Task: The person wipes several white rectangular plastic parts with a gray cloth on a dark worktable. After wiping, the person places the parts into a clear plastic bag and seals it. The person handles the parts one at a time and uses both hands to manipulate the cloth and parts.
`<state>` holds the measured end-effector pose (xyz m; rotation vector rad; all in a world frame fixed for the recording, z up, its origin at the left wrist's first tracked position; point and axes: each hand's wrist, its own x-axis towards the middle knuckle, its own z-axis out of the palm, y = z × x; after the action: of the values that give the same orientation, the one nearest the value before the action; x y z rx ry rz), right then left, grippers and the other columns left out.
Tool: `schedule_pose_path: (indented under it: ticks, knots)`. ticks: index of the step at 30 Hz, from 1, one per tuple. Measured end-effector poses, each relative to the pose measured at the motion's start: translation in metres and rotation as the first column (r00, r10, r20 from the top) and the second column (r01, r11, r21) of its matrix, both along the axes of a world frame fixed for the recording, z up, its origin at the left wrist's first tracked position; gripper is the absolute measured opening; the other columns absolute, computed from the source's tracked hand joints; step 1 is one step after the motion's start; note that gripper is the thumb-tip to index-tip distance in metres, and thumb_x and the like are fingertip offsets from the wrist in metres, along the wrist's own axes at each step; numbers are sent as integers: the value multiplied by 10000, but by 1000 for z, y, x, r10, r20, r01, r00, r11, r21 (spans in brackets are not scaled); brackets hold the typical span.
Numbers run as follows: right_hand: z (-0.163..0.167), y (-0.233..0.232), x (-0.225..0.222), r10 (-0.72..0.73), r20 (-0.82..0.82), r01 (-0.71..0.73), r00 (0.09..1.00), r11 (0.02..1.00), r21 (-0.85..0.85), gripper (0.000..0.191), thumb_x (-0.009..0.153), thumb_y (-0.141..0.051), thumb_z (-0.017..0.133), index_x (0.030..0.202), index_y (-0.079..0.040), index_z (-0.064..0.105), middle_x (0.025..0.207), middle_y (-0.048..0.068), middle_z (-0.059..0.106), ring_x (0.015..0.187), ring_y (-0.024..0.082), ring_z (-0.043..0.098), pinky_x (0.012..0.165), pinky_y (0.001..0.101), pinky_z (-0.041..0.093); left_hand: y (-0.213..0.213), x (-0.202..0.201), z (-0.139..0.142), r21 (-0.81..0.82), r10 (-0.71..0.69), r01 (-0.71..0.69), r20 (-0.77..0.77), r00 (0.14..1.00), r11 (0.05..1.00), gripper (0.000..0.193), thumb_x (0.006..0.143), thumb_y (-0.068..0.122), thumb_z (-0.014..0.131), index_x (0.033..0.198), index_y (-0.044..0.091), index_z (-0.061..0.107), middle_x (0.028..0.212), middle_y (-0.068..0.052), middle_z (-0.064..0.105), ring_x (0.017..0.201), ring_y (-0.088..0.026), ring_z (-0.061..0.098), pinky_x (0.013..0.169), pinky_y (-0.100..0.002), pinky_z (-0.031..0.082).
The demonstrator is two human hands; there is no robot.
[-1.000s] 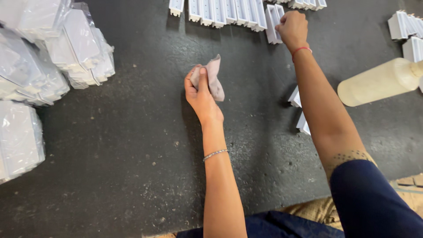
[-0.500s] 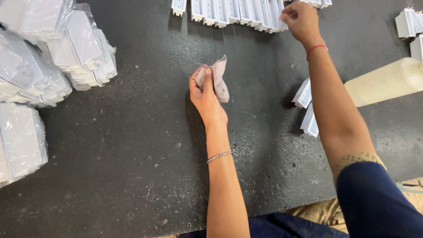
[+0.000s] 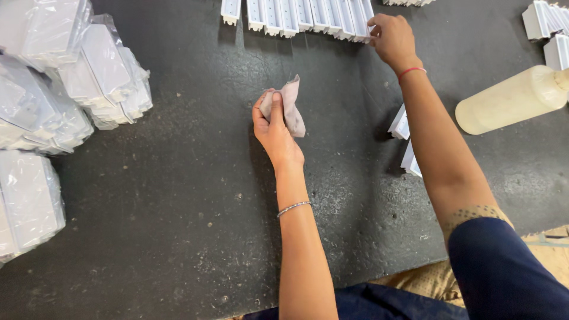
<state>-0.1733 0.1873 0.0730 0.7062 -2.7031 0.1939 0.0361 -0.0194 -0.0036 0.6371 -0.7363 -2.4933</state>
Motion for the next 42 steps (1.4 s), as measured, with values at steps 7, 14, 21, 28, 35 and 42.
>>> schedule_pose_path:
  ticks: [7,14,21,28,35,42]
  knots:
    - [3,4,8,30,-52,-28,998,999,41,312,829,-83,828,1134,-103,764,1017,43,759,980,329,625,844,463,505,-2,-3,-7,153,-6,9,-16,1000,988,312,952,243,695,1209,82,623,1187,-16,649,1088,-132,615,903,-306,508]
    - [-4,2,-4,54,-77,-52,996,998,31,295,832,-65,814,1122,-72,759,1030,80,726,1007,346,612,874,457,499,0,-12,-23,78,28,-23,-53,998,997,275,972,186,691,1194,38,625,1203,-34,650,1101,-146,629,927,-306,528]
    - [13,-1,40,135,-110,-150,985,978,-142,330,882,-71,790,1207,-49,730,1167,152,673,1055,354,647,893,434,517,0,-14,-18,-2,3,-4,-54,999,1000,281,975,181,690,1206,31,631,1200,-50,665,1096,-152,632,941,-292,520]
    - [29,-12,180,263,18,-232,965,878,-418,257,977,-95,713,1227,-39,690,1232,138,660,1114,295,657,964,392,520,18,-15,-8,-297,-157,149,-4,988,943,359,998,254,660,1289,57,585,1291,-85,622,1188,-178,588,1015,-310,480]
    - [12,-19,245,186,4,-155,983,835,-528,458,989,-135,706,1431,-96,592,1545,158,478,1406,342,476,1141,449,433,48,-9,-2,-330,-452,397,-106,886,856,475,990,125,584,1450,103,465,1417,-119,519,1285,-202,512,1076,-328,431]
    - [-14,13,231,215,80,-72,973,616,-785,657,1000,-64,706,1580,-77,398,1643,172,297,1477,313,430,1143,412,488,58,-2,4,-271,-686,630,-281,671,728,605,991,59,525,1578,57,383,1437,-150,495,1310,-243,508,1113,-392,443]
